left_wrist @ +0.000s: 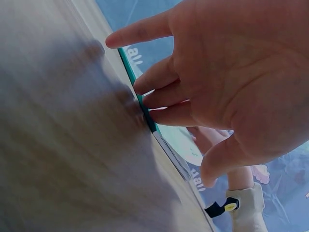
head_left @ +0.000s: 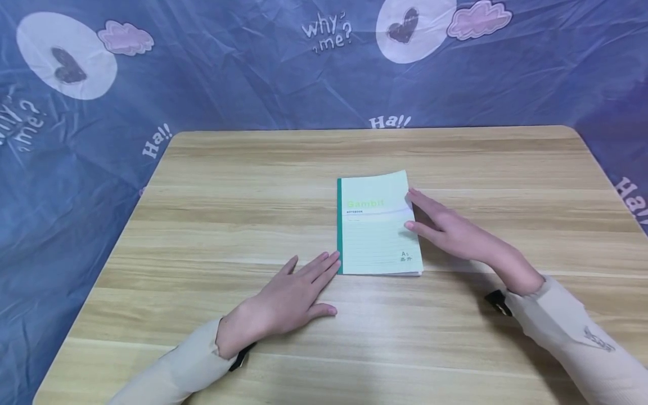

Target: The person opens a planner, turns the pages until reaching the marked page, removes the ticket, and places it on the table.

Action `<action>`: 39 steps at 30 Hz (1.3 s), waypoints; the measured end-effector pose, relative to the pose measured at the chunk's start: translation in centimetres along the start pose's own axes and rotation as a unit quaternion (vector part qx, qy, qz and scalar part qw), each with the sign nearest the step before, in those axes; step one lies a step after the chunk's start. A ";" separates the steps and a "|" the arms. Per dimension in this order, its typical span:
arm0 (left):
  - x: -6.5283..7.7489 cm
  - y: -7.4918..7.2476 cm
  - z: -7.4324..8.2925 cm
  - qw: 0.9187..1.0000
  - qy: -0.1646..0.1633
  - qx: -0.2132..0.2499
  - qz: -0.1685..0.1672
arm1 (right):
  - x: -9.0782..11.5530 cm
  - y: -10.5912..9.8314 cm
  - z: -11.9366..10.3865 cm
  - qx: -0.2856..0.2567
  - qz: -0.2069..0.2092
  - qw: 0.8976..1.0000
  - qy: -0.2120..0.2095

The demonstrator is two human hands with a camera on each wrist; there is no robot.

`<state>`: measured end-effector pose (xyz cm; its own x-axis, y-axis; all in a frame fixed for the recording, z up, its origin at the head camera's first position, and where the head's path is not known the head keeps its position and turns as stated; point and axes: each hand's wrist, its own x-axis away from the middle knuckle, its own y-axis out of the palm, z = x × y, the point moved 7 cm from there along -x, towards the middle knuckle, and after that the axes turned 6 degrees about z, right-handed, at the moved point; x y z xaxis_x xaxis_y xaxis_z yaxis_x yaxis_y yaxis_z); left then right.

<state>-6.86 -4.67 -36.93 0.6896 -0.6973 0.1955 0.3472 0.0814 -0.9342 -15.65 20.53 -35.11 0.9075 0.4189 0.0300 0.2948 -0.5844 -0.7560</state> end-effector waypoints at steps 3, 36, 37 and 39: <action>0.0 -0.2 0.0 1.000 -0.001 0.007 -0.008 | 0.0 -0.4 -0.5 -0.028 0.014 1.000 -0.001; 2.5 -12.7 -5.7 0.973 -0.060 0.010 0.221 | -3.3 5.0 -11.1 -0.042 -0.050 0.977 -0.205; 2.5 -12.8 -5.7 0.973 -0.062 0.010 0.221 | -3.4 5.3 -11.1 -0.032 -0.053 0.977 -0.202; 2.4 -12.8 -5.6 0.974 -0.065 0.008 0.215 | -3.5 5.7 -11.0 -0.011 -0.058 0.979 -0.195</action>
<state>-13.19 -11.41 -26.17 0.8483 -0.4994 -0.1761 0.0174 0.3586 -0.9333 -13.83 8.13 -32.30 0.6850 0.7148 -0.1406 0.3990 -0.5296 -0.7485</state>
